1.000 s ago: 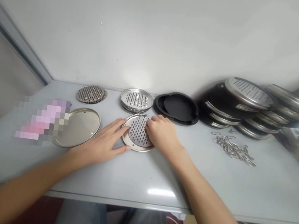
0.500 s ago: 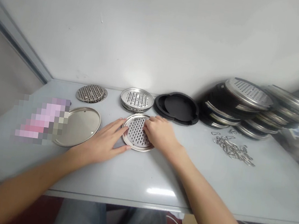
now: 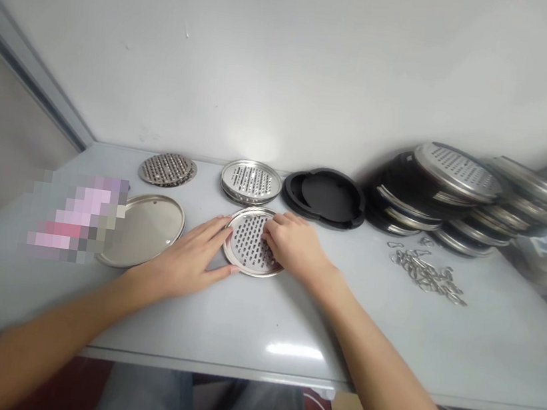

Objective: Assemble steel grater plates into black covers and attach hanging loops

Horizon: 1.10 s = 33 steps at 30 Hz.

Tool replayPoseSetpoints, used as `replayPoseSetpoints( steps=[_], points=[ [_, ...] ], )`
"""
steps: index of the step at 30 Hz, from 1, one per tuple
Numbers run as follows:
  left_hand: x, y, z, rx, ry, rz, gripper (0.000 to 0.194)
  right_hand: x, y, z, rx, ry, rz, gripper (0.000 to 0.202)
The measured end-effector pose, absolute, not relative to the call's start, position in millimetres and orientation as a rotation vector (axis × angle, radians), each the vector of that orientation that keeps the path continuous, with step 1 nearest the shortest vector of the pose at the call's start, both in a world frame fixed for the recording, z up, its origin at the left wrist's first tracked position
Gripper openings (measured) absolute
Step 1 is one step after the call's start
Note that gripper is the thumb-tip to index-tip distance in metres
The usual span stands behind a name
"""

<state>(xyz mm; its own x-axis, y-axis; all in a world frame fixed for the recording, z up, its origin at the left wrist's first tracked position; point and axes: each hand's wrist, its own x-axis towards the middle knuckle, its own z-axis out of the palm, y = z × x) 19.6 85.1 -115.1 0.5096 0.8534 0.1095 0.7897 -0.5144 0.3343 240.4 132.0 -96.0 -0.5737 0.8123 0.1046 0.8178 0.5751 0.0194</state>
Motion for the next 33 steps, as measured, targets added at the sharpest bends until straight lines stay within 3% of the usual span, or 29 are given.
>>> replayPoseSetpoints(
  steps=[16, 33],
  points=[
    [19, 85, -115, 2.497, 1.379, 0.370, 0.066, 258, 152, -100, -0.979, -2.760, 0.182, 0.018],
    [19, 85, -112, 2.576, 1.367, 0.367, 0.063, 255, 159, -110, -0.863, -2.659, 0.242, 0.016]
  ],
)
